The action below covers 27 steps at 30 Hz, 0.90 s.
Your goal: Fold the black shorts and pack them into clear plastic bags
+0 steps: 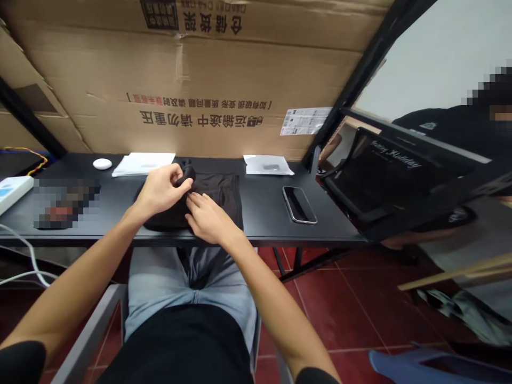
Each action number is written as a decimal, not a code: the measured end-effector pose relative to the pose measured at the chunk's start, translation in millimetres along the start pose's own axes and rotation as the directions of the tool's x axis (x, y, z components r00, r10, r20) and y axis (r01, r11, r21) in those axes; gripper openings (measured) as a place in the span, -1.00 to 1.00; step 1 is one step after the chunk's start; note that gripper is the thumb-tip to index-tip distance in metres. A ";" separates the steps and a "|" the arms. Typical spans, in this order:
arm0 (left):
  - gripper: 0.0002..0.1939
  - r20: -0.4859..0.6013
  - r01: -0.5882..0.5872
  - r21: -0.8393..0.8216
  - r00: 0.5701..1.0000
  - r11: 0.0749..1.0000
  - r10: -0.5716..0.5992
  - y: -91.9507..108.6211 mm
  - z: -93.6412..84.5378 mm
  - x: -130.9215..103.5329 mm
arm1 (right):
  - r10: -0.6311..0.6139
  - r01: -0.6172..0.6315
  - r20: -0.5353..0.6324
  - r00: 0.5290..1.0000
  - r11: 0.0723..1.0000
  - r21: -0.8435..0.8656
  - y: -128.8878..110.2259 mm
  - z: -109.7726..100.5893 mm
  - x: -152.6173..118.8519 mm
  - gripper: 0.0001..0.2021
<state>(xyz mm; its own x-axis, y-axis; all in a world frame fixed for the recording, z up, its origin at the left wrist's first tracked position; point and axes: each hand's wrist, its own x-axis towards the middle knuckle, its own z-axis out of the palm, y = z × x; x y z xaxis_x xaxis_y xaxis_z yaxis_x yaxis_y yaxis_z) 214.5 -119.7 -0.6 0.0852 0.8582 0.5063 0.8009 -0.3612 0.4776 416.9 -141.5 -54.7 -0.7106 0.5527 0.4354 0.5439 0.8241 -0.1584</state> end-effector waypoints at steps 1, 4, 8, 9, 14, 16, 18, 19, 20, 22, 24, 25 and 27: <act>-0.66 0.016 -0.059 -0.032 0.998 0.998 0.060 4.1 3.5 1.1 | -0.024 0.024 0.013 1.000 1.000 -0.004 -0.8 -0.2 0.6 -0.57; -0.71 0.110 -0.158 -0.222 0.976 0.962 0.186 10.4 13.8 0.2 | 0.054 -0.055 -0.044 0.998 0.998 -0.025 6.3 -8.0 -8.3 -0.76; -0.65 0.038 -0.014 -0.251 0.999 0.968 0.024 -1.1 11.2 -6.7 | 0.266 -0.265 -0.298 0.917 0.963 0.043 27.1 -29.9 -32.5 -0.78; -0.62 0.025 0.064 -0.184 0.998 0.981 -0.060 -6.5 7.8 -8.0 | 0.281 -0.270 -0.341 0.897 0.959 0.081 31.5 -34.6 -36.6 -0.82; -0.34 0.260 0.276 0.133 0.917 0.952 -0.303 -23.9 -1.9 -10.1 | 0.187 -0.160 -0.245 0.951 0.979 0.127 44.0 -34.8 -36.9 -0.64; -0.28 0.339 0.267 0.158 0.890 0.951 -0.306 -23.2 1.6 -10.3 | 0.142 -0.126 -0.159 0.977 0.986 0.108 45.7 -27.8 -34.3 -0.63; -0.31 0.370 0.260 0.169 0.878 0.951 -0.305 -21.3 7.5 -11.2 | 0.115 -0.104 -0.128 0.985 0.991 0.087 42.8 -25.9 -34.1 -0.66; -0.34 0.375 0.261 0.166 0.875 0.951 -0.306 -21.0 10.5 -11.8 | 0.104 -0.094 -0.145 0.984 0.993 0.073 38.3 -29.1 -35.2 -0.67; -0.36 0.378 0.264 0.158 0.874 0.951 -0.305 -21.3 13.2 -12.5 | 0.092 -0.081 -0.191 0.977 0.995 0.064 31.2 -35.9 -37.0 -0.68; -0.40 0.379 0.270 0.123 0.876 0.955 -0.297 -23.6 17.1 -14.1 | 0.069 -0.050 -0.361 0.930 0.997 0.061 10.5 -60.4 -42.7 -0.68; -0.41 0.378 0.275 0.087 0.880 0.958 -0.287 -27.1 19.2 -15.5 | 0.040 0.001 -0.574 0.818 0.997 0.071 -11.8 -95.5 -50.2 -0.63; -0.42 0.376 0.276 0.075 0.882 0.958 -0.283 -28.8 19.7 -15.9 | 0.027 0.016 -0.661 0.750 0.998 0.059 -19.3 -113.9 -54.5 -0.62; -0.44 0.372 0.273 0.065 0.886 0.960 -0.278 -31.3 20.4 -16.5 | 0.001 -0.033 -0.767 0.642 0.999 -0.026 -19.3 -145.0 -65.3 -0.66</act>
<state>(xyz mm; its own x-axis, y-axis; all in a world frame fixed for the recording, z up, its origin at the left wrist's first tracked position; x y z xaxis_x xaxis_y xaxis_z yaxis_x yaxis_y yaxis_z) 200.0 -115.1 -38.6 0.0735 0.9961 0.0490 0.8306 -0.0883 0.5498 517.5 -211.5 48.4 -0.1131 0.2602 0.9589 0.5788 0.8017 -0.1493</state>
